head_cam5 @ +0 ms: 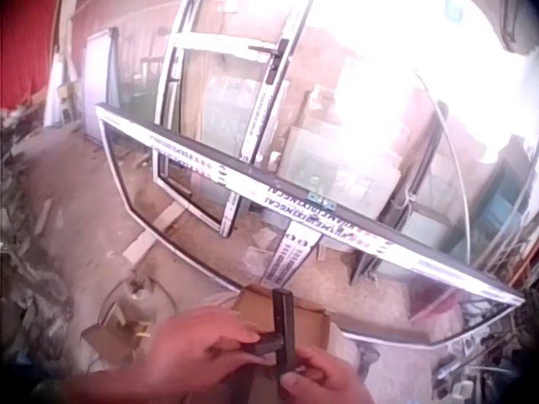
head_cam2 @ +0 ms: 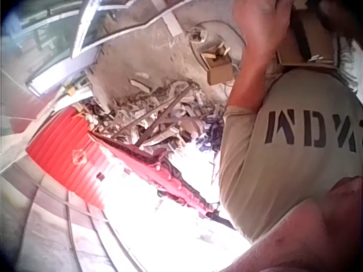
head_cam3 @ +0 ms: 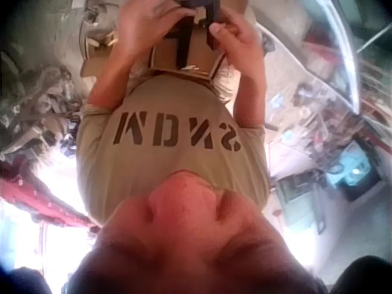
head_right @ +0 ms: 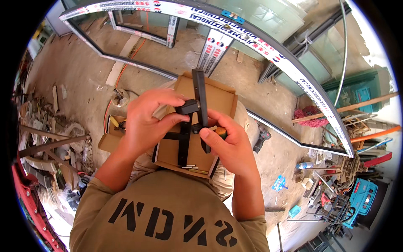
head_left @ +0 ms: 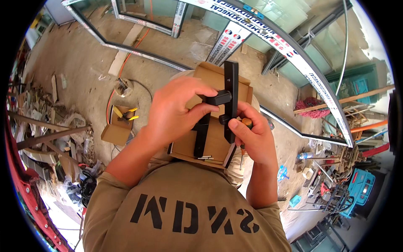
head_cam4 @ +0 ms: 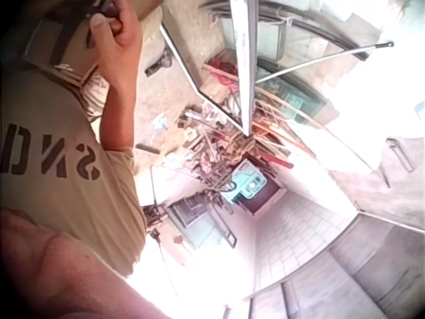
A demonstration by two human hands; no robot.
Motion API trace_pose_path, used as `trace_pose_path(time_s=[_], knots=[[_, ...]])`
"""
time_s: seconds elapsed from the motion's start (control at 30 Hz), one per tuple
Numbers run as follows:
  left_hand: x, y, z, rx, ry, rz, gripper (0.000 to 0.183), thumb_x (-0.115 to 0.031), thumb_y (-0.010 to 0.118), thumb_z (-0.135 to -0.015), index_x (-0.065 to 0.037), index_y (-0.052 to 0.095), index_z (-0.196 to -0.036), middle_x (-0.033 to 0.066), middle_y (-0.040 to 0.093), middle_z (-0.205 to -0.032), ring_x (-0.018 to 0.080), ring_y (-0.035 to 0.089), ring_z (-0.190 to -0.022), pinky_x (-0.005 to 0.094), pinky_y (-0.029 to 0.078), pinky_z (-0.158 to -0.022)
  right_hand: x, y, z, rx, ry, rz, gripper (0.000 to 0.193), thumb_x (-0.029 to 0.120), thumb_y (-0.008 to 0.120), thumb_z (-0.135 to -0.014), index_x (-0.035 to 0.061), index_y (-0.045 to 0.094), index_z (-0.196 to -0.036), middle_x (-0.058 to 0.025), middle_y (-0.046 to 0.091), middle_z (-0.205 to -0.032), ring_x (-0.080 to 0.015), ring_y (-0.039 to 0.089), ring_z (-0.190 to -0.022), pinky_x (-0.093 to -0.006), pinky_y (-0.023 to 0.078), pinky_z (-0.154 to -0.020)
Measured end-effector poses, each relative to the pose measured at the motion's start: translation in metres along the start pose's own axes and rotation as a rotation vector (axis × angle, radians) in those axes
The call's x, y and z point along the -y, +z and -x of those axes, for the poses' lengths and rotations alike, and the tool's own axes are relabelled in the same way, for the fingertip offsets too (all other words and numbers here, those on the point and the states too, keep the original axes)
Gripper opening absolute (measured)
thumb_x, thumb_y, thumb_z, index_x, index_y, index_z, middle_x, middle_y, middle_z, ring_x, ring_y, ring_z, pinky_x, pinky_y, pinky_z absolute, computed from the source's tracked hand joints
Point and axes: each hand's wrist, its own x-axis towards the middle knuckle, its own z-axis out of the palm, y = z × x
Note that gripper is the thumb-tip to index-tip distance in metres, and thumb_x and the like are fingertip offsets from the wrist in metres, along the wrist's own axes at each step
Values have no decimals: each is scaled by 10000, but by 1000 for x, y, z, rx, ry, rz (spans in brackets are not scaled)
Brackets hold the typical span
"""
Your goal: The person disassembles a handle assembly by removing the spindle, unfastening the handle levers, and separating the mounting plates and internal components using a screwdriver and by hand.
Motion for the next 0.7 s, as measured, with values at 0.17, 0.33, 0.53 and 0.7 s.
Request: trace_pose_path(time_s=[0.17,0.33,0.53,0.7], knots=[[6,-18,-8,131,-24,82,382,5,926,-696,-51,729,-1019,97,776,-989,255,740,-930,352,570,-841,-4,-2,-6,29,33,9,464,184,722,-997,3,614,-1410,4,645,-1028,-26,506,-643,-192,396,-550],[6,-22,-4,145,-36,120,375,-8,933,-698,-54,731,-1011,91,775,-985,243,736,-904,345,566,-819,-2,3,-5,52,23,3,456,189,717,-1003,9,617,-1409,4,641,-1018,-21,513,-652,-189,400,-554],[-1,-16,1,110,-128,202,345,6,908,-736,-33,725,-1026,88,760,-996,212,735,-918,344,566,-821,2,4,-1,33,19,33,460,185,717,-1003,12,612,-1416,6,638,-1026,-19,514,-656,-186,403,-558],[5,-8,11,57,-143,250,342,7,877,-805,-24,702,-1098,90,747,-1038,186,734,-999,328,583,-888,4,7,3,-21,-2,38,468,194,725,-999,19,612,-1418,4,644,-1030,-17,520,-674,-183,411,-569]])
